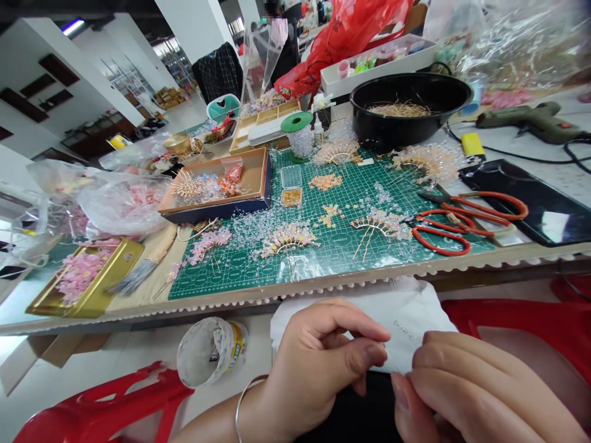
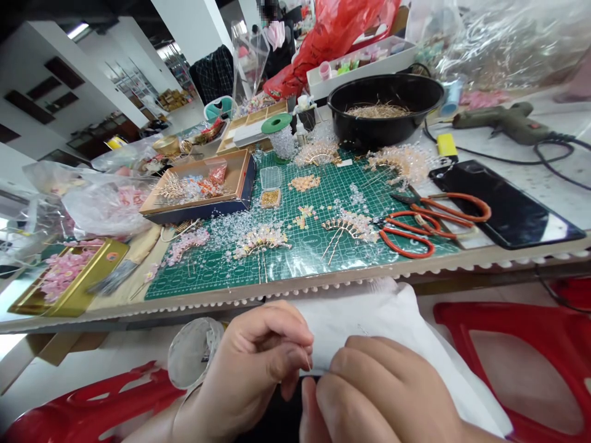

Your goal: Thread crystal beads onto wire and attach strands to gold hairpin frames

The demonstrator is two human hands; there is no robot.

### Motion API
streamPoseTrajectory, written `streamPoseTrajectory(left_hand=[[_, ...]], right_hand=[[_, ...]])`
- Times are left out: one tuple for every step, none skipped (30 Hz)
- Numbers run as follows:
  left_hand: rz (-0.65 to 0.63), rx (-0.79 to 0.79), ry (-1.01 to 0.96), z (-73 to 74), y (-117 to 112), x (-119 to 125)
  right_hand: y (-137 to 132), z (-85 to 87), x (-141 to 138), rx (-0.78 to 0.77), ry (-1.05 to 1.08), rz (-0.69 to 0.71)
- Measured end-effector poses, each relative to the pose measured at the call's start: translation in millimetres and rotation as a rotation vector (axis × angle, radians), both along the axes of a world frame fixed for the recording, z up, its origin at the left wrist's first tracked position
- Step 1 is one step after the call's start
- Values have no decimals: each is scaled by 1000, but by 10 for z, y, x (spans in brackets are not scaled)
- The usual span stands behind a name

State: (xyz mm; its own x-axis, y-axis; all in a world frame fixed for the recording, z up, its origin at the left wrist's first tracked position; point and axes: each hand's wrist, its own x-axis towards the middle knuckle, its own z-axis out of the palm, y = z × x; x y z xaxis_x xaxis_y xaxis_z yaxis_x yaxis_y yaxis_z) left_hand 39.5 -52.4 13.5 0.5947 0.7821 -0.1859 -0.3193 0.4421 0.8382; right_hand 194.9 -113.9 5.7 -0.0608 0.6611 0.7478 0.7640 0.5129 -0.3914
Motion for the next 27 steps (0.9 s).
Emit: streamPoseTrajectory(left_hand=[[11,46,20,8,1,-9],[24,87,37,17,2,-16],[35,120,52,24,3,-21],[39,142,68,29,5,-24],[39,154,81,30,7,-26],[38,154,90,27,8,-27],[37,146,90,21,11,-29],[32,128,80,13,13,-32],[23,101,60,5,15,-35],[12,68,32,-2,16,-38],[3,31,-5,-7,18,-41],[-5,-4,-47,-8,18,-43],[-12,-35,-92,-6,18,-42],[-19,-62,-133,-2,16,-39],[-23,-84,-165,4,13,-34],[-31,-100,-184,11,10,-26],[-35,-105,-191,19,6,-16],[-38,-97,-184,27,2,-7],[-34,-68,-170,37,0,0],[-21,-13,-142,51,0,3],[-2,74,-91,71,1,1],[21,193,-12,97,5,-8],[42,333,88,131,10,-22],[59,483,192,171,16,-40],[71,631,283,215,23,-61],[77,765,355,259,30,-82],[77,879,406,301,37,-101]], right_hand=[[18,11,4,-14,-6,10],[37,20,11,-28,-8,33],[54,28,20,-41,0,69],[68,34,31,-58,17,122],[76,38,44,-83,48,177],[77,41,56,-124,94,211],[73,44,68,-169,140,238],[64,48,80,-218,193,247],[53,54,91,-285,238,245],[43,61,102,-343,285,238],[36,67,113,-392,325,241],[35,72,124,-434,356,254],[39,74,133,-470,383,269],[47,72,140,-502,407,284],[58,65,144,-534,433,300],[70,54,144,-564,463,316],[81,40,142,-597,495,335],[88,23,137,-630,530,356],[92,6,131,-662,565,378],[92,-12,124,-692,600,395],[88,-30,117,-720,640,404],[82,-46,111,-744,683,409],[74,-62,107,-767,731,408],[68,-76,105,-789,784,403],[63,-88,105,-812,840,398],[61,-96,106,-840,896,389],[62,-99,108,-865,947,393]])
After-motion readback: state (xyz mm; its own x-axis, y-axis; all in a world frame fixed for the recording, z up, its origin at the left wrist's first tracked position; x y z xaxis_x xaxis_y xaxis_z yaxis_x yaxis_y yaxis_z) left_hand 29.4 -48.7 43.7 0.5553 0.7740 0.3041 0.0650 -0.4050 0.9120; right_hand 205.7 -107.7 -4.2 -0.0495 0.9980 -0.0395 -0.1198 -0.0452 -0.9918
